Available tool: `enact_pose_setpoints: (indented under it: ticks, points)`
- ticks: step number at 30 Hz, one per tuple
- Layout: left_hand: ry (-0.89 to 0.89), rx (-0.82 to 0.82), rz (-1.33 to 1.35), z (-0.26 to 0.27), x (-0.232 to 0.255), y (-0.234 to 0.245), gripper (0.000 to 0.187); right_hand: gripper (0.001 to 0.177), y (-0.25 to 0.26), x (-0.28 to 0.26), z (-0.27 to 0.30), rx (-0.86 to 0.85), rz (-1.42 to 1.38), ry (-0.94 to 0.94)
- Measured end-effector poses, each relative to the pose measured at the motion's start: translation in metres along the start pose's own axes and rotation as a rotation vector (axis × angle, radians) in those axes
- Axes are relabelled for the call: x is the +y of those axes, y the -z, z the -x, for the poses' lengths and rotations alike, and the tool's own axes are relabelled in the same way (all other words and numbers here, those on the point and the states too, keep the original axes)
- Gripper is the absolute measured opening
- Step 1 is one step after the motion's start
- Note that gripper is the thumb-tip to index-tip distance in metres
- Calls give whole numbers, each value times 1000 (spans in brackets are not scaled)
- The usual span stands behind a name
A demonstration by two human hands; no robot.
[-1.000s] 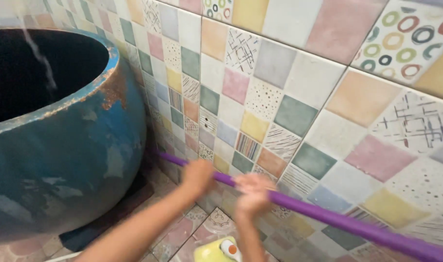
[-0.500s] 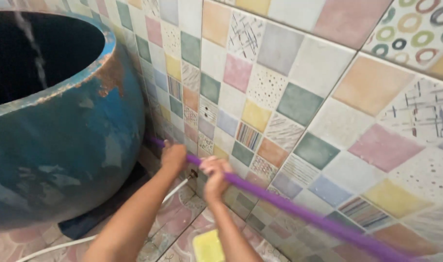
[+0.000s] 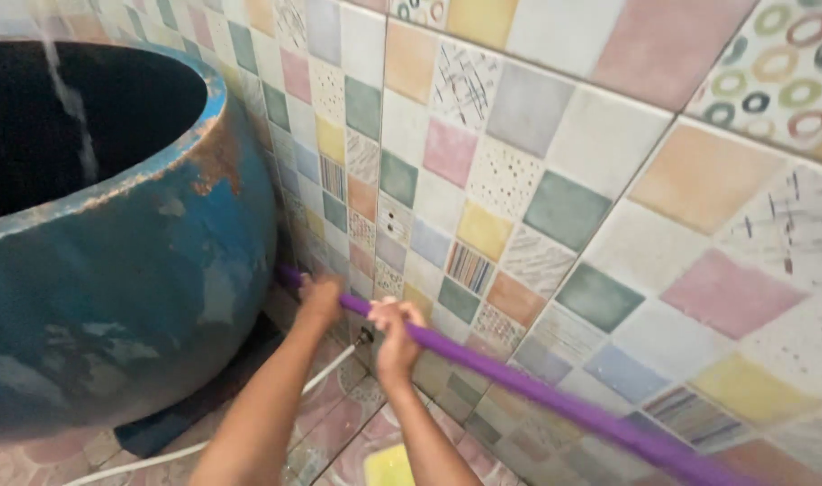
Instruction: Scrubbing a squat toilet bowl and the surrounding bathroom floor with a brush and sponge.
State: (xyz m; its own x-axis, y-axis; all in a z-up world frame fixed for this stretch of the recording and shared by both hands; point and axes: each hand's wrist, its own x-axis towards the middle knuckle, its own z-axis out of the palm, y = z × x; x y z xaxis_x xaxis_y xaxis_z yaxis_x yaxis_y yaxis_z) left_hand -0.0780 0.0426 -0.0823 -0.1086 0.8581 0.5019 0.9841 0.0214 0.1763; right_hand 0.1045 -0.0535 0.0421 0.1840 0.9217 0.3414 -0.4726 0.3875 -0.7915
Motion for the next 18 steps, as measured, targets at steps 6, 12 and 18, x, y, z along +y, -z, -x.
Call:
enact_pose_setpoints:
  ticks: [6, 12, 18]
  points:
    - [83, -455, 168, -15, 128, 153, 12, 33, 29, -114, -37, 95, 430, 556]
    - [-114, -517, 285, -5, 197, 201, 20, 30, -1, -217, -42, 228, -229, 286]
    - [244, 75, -220, 5, 17, 30, 42, 23, -13, 17, -1, 88, -50, 122]
